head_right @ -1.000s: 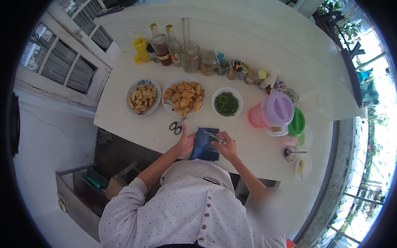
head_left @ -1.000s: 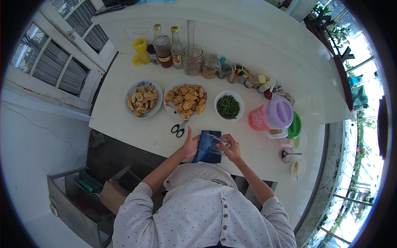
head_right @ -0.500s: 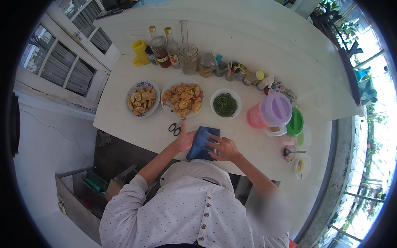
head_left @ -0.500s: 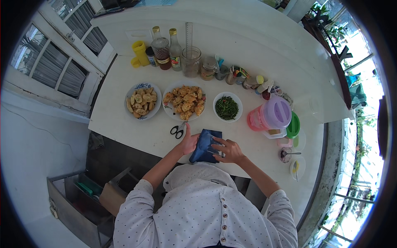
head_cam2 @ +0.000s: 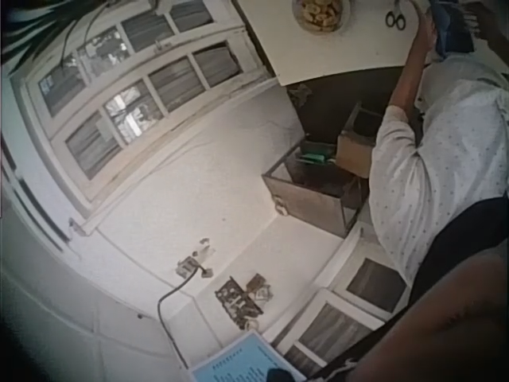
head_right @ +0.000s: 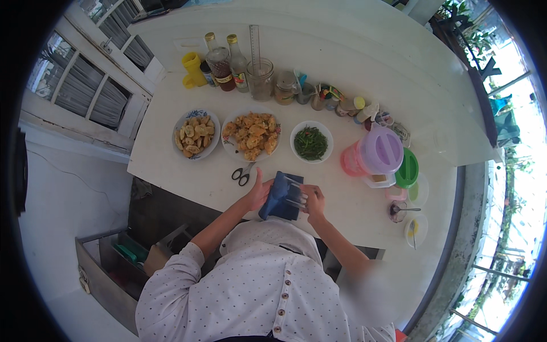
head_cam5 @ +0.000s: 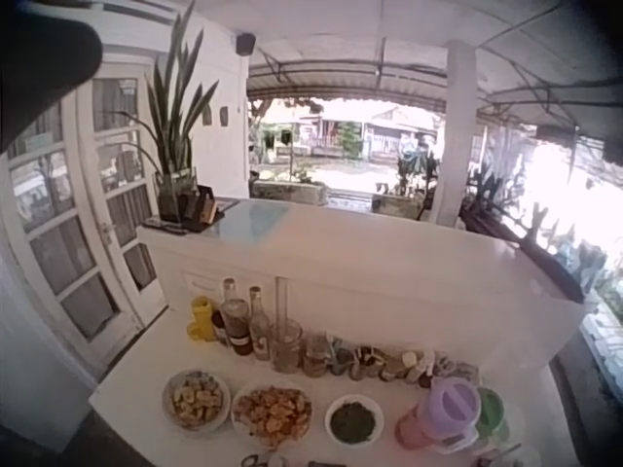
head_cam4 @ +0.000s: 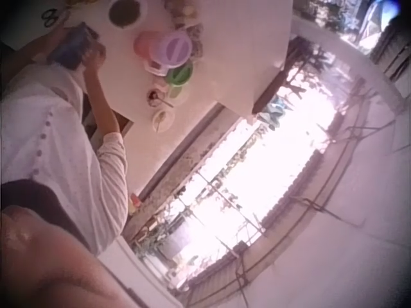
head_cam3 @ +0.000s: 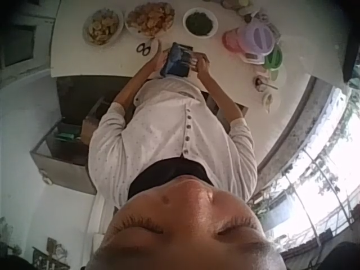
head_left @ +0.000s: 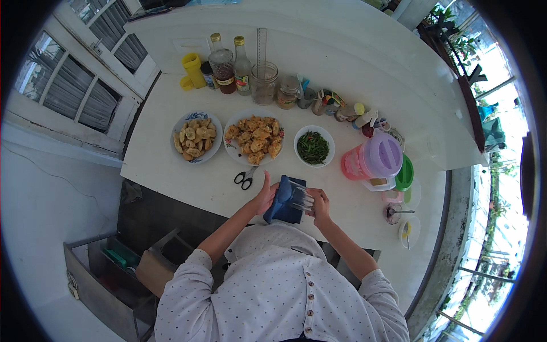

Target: Preparing multiple colored beverages by pouring liquids from pitchers and stirring.

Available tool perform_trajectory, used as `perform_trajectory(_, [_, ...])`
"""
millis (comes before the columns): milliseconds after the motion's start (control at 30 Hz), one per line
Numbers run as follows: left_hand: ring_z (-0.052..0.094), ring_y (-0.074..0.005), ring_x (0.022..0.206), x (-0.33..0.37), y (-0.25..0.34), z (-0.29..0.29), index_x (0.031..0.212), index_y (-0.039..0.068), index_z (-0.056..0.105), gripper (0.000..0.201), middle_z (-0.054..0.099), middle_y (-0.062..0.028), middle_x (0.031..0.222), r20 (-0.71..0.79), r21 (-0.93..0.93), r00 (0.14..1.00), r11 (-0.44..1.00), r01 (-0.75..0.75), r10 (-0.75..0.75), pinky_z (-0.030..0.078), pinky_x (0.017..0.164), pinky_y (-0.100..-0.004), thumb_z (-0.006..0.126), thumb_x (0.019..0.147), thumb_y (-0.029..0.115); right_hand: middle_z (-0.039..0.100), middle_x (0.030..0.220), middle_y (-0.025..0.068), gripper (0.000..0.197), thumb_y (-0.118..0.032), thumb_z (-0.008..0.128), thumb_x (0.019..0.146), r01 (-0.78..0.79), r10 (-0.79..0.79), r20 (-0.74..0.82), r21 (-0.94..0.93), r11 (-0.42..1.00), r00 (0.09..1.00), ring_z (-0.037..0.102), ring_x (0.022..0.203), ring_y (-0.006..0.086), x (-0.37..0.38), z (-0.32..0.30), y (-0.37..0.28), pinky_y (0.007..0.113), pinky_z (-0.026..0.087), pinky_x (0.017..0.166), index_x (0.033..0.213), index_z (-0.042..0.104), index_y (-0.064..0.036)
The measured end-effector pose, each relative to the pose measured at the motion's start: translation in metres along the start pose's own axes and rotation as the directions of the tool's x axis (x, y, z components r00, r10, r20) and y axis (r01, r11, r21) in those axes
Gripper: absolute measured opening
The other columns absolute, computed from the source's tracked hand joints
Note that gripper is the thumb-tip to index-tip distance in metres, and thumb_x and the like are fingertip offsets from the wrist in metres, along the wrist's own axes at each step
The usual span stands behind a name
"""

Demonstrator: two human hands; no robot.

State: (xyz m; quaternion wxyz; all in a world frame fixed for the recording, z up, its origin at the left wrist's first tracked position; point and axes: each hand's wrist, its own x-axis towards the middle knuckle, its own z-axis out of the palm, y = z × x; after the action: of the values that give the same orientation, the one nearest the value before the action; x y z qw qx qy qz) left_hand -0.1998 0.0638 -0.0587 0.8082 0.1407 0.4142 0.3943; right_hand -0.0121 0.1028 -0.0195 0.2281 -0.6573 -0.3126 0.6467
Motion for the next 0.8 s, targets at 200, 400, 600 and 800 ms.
perform_trajectory(200, [0.035, -0.0175, 0.118, 0.004, -0.006, -0.006, 0.133, 0.002, 0.026, 0.098, 0.037, -0.0079, 0.13, -0.014, 0.024, 0.999, 0.999, -0.029, 0.03, 0.022, 0.101, -0.0287, 0.009, 0.071, 0.077, 0.054, 0.078, 0.0053, 0.035, -0.03, 0.063, 0.073, -0.008, -0.002, 0.097, 0.096, 0.995, 0.995, 0.051, 0.048, 0.0143, -0.019, -0.01, 0.003, 0.024, 0.038, 0.038, 0.098, 0.052, -0.0088])
perform_trajectory(400, [0.047, -0.017, 0.107, 0.004, -0.003, -0.018, 0.126, 0.003, 0.036, 0.079, 0.048, -0.0079, 0.118, -0.054, -0.084, 0.996, 0.993, -0.08, 0.076, 0.034, 0.094, -0.0281, 0.019, 0.082, 0.066, 0.058, 0.092, 0.0095, 0.037, -0.025, 0.066, 0.071, 0.354, -0.321, 0.174, -0.209, 0.912, 0.931, 0.058, 0.065, 0.0166, -0.038, -0.029, -0.017, 0.027, 0.045, 0.051, 0.1, 0.054, -0.006])
perform_trajectory(600, [0.055, -0.0177, 0.087, 0.001, -0.001, -0.025, 0.11, 0.002, 0.052, 0.06, 0.056, -0.0065, 0.103, -0.361, 0.781, 0.921, 0.588, 0.213, 0.146, 0.042, 0.078, -0.0276, 0.039, 0.084, 0.055, 0.058, 0.106, 0.0098, 0.039, -0.023, 0.071, 0.063, 0.85, -0.772, 0.502, -0.518, 0.091, 0.389, 0.061, 0.076, 0.0219, -0.043, -0.029, -0.034, 0.029, 0.05, 0.067, 0.097, 0.059, -0.0082])
perform_trajectory(800, [0.05, -0.0194, 0.099, -0.009, -0.019, -0.035, 0.119, 0.002, 0.047, 0.075, 0.052, -0.0083, 0.113, -0.194, 0.031, 0.981, 0.999, 0.033, -0.026, 0.035, 0.09, -0.0312, 0.031, 0.081, 0.064, 0.057, 0.11, 0.005, 0.036, -0.027, 0.072, 0.061, 0.853, -0.586, 0.725, -0.511, -0.105, 0.362, 0.062, 0.072, 0.0228, -0.047, -0.012, -0.028, 0.032, 0.051, 0.064, 0.093, 0.063, -0.0136])
